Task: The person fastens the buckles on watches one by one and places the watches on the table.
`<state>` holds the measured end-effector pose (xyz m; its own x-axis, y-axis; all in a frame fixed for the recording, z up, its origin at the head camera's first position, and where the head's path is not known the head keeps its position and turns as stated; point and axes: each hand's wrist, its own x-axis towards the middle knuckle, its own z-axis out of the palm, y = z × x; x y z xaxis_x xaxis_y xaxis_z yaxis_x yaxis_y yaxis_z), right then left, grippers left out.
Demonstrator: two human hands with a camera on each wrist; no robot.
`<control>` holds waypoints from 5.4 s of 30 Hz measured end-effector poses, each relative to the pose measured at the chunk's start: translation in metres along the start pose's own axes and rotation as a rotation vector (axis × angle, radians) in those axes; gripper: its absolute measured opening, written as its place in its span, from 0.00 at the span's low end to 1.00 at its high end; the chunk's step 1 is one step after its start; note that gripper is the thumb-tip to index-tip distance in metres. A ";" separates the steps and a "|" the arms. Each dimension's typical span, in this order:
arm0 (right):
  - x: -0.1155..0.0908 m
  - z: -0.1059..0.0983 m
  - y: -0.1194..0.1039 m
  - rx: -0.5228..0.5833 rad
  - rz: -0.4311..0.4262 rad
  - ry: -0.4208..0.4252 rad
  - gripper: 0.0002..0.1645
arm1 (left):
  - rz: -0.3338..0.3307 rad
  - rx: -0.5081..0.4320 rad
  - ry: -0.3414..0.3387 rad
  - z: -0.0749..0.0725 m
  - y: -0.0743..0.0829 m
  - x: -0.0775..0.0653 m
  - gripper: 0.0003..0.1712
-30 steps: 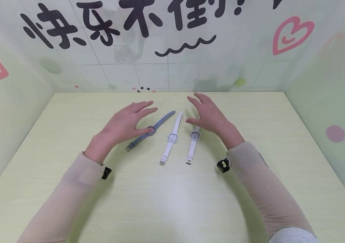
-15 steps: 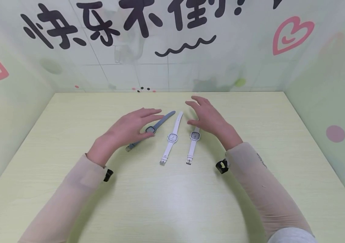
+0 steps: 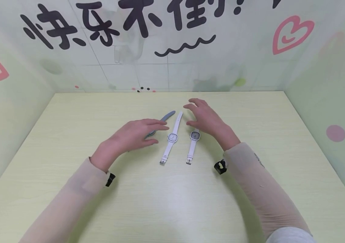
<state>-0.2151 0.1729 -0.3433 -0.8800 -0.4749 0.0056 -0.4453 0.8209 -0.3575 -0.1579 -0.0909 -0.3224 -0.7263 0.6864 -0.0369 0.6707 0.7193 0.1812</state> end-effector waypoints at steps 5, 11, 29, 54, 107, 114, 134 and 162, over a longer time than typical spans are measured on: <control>0.000 0.002 -0.002 -0.001 -0.007 -0.003 0.38 | 0.017 -0.007 -0.016 0.003 0.005 0.000 0.28; 0.001 0.006 -0.004 -0.003 -0.004 -0.018 0.37 | 0.049 -0.019 -0.028 0.009 0.011 0.000 0.27; 0.001 0.016 -0.007 0.011 -0.024 -0.050 0.35 | 0.082 -0.065 -0.073 0.025 0.019 0.001 0.19; 0.003 0.028 -0.009 -0.018 -0.119 -0.005 0.28 | 0.060 -0.033 -0.143 0.034 0.020 0.005 0.20; 0.001 0.028 -0.016 -0.051 -0.272 -0.014 0.09 | -0.123 -0.251 -0.210 0.030 0.026 0.007 0.11; -0.003 0.022 -0.016 -0.029 -0.297 -0.002 0.11 | -0.187 -0.393 -0.210 0.030 0.023 0.006 0.08; -0.009 0.024 -0.023 -0.012 -0.277 0.063 0.06 | -0.238 -0.780 -0.118 0.031 0.011 -0.001 0.10; -0.019 0.006 -0.046 0.188 -0.080 0.031 0.07 | -0.435 -0.965 0.059 0.026 0.008 -0.011 0.14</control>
<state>-0.1771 0.1420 -0.3324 -0.8490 -0.5238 0.0690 -0.4780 0.7059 -0.5228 -0.1408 -0.0899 -0.3464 -0.8984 0.3657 -0.2432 -0.0340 0.4941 0.8687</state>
